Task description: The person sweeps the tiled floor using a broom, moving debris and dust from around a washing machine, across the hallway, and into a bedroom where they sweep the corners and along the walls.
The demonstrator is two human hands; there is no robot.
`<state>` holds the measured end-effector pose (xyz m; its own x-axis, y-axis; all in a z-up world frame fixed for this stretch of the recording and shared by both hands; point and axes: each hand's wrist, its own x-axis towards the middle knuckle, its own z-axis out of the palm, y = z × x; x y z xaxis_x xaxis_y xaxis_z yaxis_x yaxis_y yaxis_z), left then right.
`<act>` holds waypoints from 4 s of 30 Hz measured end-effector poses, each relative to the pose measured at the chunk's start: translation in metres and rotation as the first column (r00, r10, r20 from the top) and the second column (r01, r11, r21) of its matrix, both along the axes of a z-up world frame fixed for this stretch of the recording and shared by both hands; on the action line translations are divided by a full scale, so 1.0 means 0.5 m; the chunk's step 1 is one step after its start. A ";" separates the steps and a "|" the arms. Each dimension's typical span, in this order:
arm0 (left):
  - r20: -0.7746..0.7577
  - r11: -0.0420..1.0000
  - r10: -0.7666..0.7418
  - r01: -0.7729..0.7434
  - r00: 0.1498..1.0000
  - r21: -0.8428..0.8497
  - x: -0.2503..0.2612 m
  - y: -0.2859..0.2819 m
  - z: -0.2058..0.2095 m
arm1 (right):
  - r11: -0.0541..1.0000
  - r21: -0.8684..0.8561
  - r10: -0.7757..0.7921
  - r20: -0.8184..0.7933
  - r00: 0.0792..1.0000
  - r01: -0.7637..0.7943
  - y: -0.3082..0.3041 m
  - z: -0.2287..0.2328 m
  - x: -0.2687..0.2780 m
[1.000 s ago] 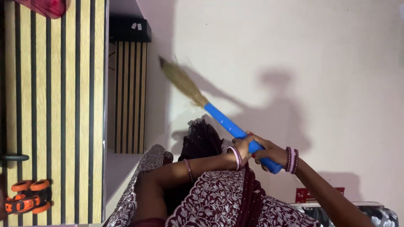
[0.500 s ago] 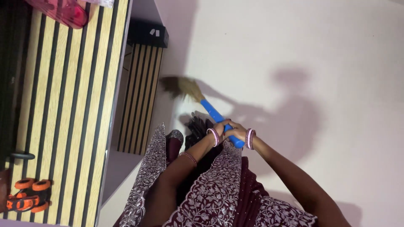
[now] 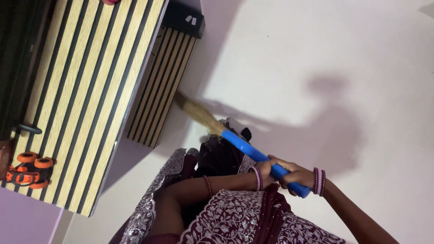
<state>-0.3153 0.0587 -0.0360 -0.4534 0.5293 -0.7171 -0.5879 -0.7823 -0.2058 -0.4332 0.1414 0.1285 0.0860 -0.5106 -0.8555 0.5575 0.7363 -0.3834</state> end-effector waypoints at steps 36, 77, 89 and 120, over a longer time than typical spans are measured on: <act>0.160 0.713 0.658 -0.542 0.735 -0.445 -0.046 0.199 -0.173 | 0.776 -0.194 0.468 -0.461 0.754 -0.600 0.207 -0.438 -0.045; 0.216 0.314 0.107 0.173 0.971 -0.934 -0.057 0.075 -0.651 | 0.969 -0.164 -0.225 -0.277 0.934 0.184 0.035 -1.209 0.074; 0.314 0.314 0.104 0.269 0.944 -0.910 -0.177 -0.085 -0.842 | 0.970 -0.240 -0.117 -0.280 0.953 0.049 -0.078 -1.303 -0.072; 0.182 0.340 -0.345 0.304 0.921 -0.890 -0.403 0.194 -0.333 | 0.935 -0.137 -0.349 -0.529 0.774 0.328 0.244 -0.754 -0.237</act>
<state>-0.5168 0.1556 -0.2024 -0.4322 -0.2912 -0.8534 -0.8292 -0.2435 0.5031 -0.5516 0.2634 -0.2486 -0.5645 -0.4498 -0.6921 0.4648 0.5197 -0.7169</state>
